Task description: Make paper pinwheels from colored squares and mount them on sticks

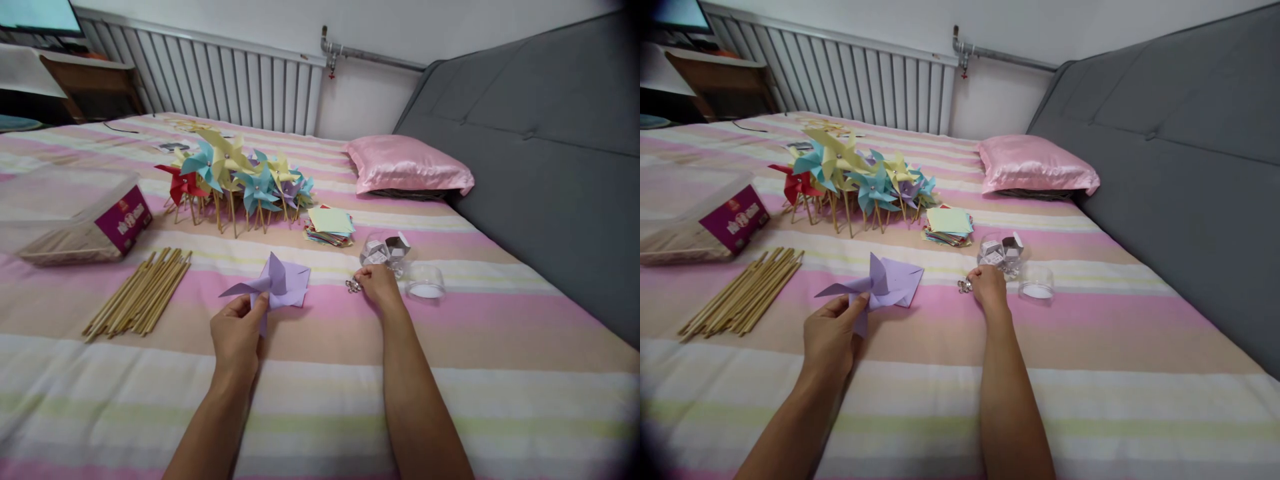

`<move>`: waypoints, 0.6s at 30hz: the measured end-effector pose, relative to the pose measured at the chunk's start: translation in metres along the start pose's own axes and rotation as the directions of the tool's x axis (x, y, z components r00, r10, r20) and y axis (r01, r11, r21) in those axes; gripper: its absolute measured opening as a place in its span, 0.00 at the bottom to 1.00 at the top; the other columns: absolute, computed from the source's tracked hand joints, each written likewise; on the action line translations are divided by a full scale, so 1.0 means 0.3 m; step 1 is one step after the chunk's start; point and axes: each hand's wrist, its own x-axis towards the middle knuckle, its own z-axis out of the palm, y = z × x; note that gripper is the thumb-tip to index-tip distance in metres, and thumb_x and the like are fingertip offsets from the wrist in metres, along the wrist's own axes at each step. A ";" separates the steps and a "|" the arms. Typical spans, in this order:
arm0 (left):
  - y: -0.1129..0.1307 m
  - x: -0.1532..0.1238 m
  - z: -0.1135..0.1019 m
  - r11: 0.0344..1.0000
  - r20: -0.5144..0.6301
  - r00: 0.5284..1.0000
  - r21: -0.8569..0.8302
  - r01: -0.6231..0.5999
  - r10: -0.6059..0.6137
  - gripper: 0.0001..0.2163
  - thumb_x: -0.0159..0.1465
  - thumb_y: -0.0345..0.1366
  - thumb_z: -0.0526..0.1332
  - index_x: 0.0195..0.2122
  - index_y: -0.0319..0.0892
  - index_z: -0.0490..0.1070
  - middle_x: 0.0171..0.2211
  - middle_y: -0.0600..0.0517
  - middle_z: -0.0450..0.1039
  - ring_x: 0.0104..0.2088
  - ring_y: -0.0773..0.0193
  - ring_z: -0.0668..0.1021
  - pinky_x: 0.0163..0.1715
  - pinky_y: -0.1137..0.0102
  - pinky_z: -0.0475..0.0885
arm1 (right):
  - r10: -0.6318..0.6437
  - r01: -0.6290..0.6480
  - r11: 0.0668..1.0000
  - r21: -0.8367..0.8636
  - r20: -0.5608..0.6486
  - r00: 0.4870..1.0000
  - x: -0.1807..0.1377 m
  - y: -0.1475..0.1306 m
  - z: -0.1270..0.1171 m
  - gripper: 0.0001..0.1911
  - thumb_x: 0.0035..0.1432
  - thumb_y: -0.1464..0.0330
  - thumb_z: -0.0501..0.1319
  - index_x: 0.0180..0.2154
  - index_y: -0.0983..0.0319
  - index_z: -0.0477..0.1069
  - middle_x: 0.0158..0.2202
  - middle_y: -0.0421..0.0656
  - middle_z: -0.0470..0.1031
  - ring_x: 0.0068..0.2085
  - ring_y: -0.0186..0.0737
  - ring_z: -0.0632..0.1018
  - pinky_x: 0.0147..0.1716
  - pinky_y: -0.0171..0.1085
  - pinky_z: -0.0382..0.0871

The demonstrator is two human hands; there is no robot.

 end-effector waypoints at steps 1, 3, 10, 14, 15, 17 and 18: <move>0.004 0.001 0.000 1.000 0.005 1.000 -0.014 0.007 -0.007 0.10 0.44 0.40 0.68 0.25 0.40 0.75 0.22 0.54 0.73 0.21 0.67 0.72 0.19 0.73 0.64 | 0.006 -0.006 1.000 -0.002 -0.008 1.000 0.001 -0.003 0.000 0.08 0.50 0.73 0.59 0.28 0.62 0.79 0.31 0.45 0.81 0.36 0.41 0.79 0.36 0.34 0.68; 0.017 0.002 0.002 0.998 0.007 0.999 -0.059 0.036 -0.035 0.10 0.43 0.38 0.68 0.25 0.40 0.74 0.23 0.53 0.73 0.22 0.66 0.73 0.21 0.72 0.66 | 0.008 -0.008 1.000 0.001 -0.018 1.000 0.002 -0.007 0.000 0.09 0.51 0.73 0.59 0.29 0.62 0.79 0.33 0.46 0.81 0.37 0.42 0.79 0.38 0.34 0.68; 0.089 -0.029 0.015 0.945 -0.014 0.978 -0.261 0.198 -0.209 0.09 0.40 0.31 0.69 0.22 0.38 0.72 0.19 0.56 0.69 0.19 0.73 0.69 0.17 0.78 0.62 | -0.042 0.039 0.997 0.074 0.045 0.998 0.001 0.009 -0.001 0.12 0.49 0.76 0.59 0.34 0.61 0.80 0.35 0.43 0.82 0.37 0.39 0.80 0.40 0.33 0.69; 0.104 -0.041 0.012 0.934 0.019 0.977 -0.290 0.208 -0.212 0.12 0.39 0.31 0.71 0.24 0.36 0.72 0.19 0.56 0.69 0.18 0.74 0.68 0.16 0.79 0.60 | -0.060 0.052 0.993 0.106 0.070 0.996 -0.005 0.018 -0.005 0.13 0.48 0.76 0.59 0.35 0.63 0.80 0.33 0.44 0.82 0.35 0.39 0.81 0.37 0.34 0.70; 0.104 -0.041 0.011 0.933 0.017 0.977 -0.292 0.210 -0.214 0.12 0.39 0.31 0.71 0.24 0.36 0.72 0.19 0.56 0.69 0.19 0.74 0.68 0.16 0.79 0.60 | -0.060 0.053 0.993 0.108 0.070 0.996 -0.005 0.019 -0.005 0.14 0.47 0.76 0.59 0.35 0.64 0.80 0.32 0.44 0.82 0.34 0.40 0.81 0.37 0.34 0.71; 0.103 -0.039 0.009 0.931 0.015 0.975 -0.294 0.214 -0.220 0.12 0.39 0.31 0.71 0.24 0.35 0.72 0.19 0.56 0.70 0.19 0.74 0.69 0.17 0.80 0.61 | -0.063 0.056 0.993 0.106 0.063 0.996 -0.004 0.020 -0.003 0.14 0.48 0.75 0.59 0.35 0.64 0.80 0.31 0.45 0.82 0.33 0.41 0.81 0.37 0.35 0.71; 0.102 -0.038 0.009 0.930 0.017 0.975 -0.297 0.217 -0.222 0.12 0.39 0.31 0.71 0.25 0.35 0.72 0.19 0.56 0.70 0.19 0.74 0.69 0.17 0.80 0.62 | -0.066 0.060 0.993 0.102 0.055 0.996 -0.003 0.020 -0.001 0.13 0.48 0.75 0.59 0.35 0.64 0.80 0.31 0.45 0.82 0.33 0.42 0.81 0.37 0.36 0.71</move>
